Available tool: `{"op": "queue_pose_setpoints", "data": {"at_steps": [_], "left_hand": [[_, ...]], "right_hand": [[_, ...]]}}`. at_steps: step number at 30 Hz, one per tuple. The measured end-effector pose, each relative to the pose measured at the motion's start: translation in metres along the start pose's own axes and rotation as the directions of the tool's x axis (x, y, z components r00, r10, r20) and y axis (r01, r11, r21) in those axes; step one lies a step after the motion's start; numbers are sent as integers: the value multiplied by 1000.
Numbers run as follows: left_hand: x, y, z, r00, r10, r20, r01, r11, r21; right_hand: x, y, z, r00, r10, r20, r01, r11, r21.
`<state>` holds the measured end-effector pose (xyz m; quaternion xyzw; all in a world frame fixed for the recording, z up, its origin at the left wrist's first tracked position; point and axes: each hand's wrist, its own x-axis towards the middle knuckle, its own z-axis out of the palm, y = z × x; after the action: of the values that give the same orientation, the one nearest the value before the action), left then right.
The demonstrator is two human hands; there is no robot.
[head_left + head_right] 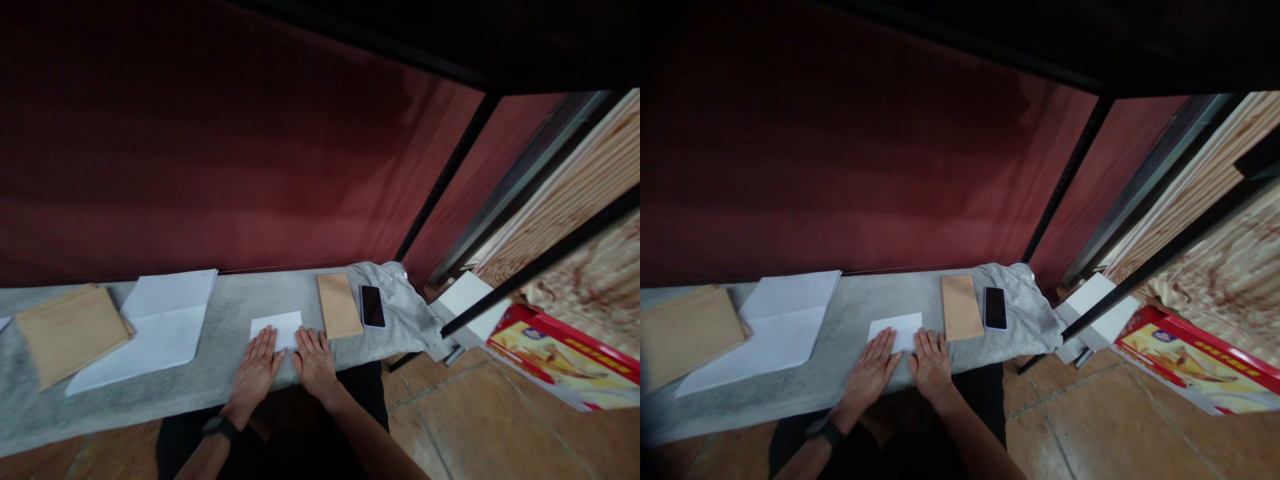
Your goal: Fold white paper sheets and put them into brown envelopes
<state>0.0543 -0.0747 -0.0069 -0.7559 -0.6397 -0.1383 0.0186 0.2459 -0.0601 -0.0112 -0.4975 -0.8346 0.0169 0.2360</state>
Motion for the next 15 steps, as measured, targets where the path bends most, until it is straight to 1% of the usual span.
{"op": "queue_pose_setpoints", "data": {"at_steps": [3, 5, 7, 9, 12, 15], "left_hand": [[-5, -14, -3, 999, -37, -10, 37, 999, 32], [-8, -15, -5, 999, -49, -20, 50, 997, 50], [-9, -11, -6, 998, -41, -38, 43, 997, 64], [-11, -5, -7, 999, 11, -39, -8, 998, 60], [-12, 4, -9, 997, 77, -7, -76, 996, 46], [-8, 7, -16, 998, 51, 33, -52, 998, 47]], "right_hand": [[-1, 0, -1, 1000, 4, -2, -4, 1000, -2], [-1, 0, -2, 1000, 4, -3, -4, 1000, -5], [-2, -1, -2, 1000, 2, -4, -2, 1000, -13], [-2, -1, -2, 1000, 5, -12, -5, 1000, -19], [-1, -1, -1, 1000, 10, -25, -10, 1000, -12], [1, -1, -2, 1000, 22, -4, -22, 1000, 6]]}}
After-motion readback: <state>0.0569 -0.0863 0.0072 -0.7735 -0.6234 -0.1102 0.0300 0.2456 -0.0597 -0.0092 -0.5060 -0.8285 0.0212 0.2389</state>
